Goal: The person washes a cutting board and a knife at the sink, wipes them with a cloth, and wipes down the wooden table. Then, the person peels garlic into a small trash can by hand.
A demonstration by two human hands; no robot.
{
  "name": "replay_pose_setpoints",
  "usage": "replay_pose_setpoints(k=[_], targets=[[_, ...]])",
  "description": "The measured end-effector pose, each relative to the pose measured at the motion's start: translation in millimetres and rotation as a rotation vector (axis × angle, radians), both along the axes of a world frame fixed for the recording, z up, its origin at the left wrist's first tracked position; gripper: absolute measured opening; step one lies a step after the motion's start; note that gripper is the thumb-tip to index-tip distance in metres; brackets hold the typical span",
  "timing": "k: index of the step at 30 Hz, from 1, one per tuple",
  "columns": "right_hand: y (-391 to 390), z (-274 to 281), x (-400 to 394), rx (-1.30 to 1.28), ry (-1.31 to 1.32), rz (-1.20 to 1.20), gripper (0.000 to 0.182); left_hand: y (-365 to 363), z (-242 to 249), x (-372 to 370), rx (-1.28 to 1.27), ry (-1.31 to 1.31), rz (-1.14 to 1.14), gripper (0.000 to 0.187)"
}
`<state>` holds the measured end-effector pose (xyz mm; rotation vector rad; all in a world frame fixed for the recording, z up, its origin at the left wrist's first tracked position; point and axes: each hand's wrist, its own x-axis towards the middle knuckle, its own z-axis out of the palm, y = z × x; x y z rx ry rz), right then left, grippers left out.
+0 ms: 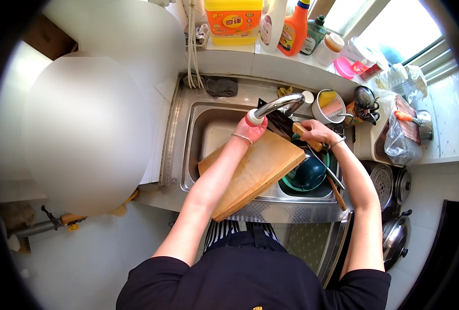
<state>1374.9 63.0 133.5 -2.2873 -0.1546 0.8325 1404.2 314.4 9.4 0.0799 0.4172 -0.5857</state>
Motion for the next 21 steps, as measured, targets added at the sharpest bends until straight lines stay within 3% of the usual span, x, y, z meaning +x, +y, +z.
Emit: replay_pose_setpoints(k=[5, 7, 21], targets=[[1.0, 3.3, -1.5, -0.005, 0.005, 0.016, 0.044, 0.9, 3.9, -0.5, -0.040, 0.022, -0.004, 0.019], [1.1, 2.5, -4.6, -0.005, -0.071, 0.039, 0.035, 2.1, 7.6, -1.2, -0.048, -0.015, 0.013, 0.018], [5.0, 7.1, -9.6, -0.091, -0.128, 0.067, 0.042, 6.5, 21.8, 0.9, -0.041, 0.011, 0.042, 0.017]])
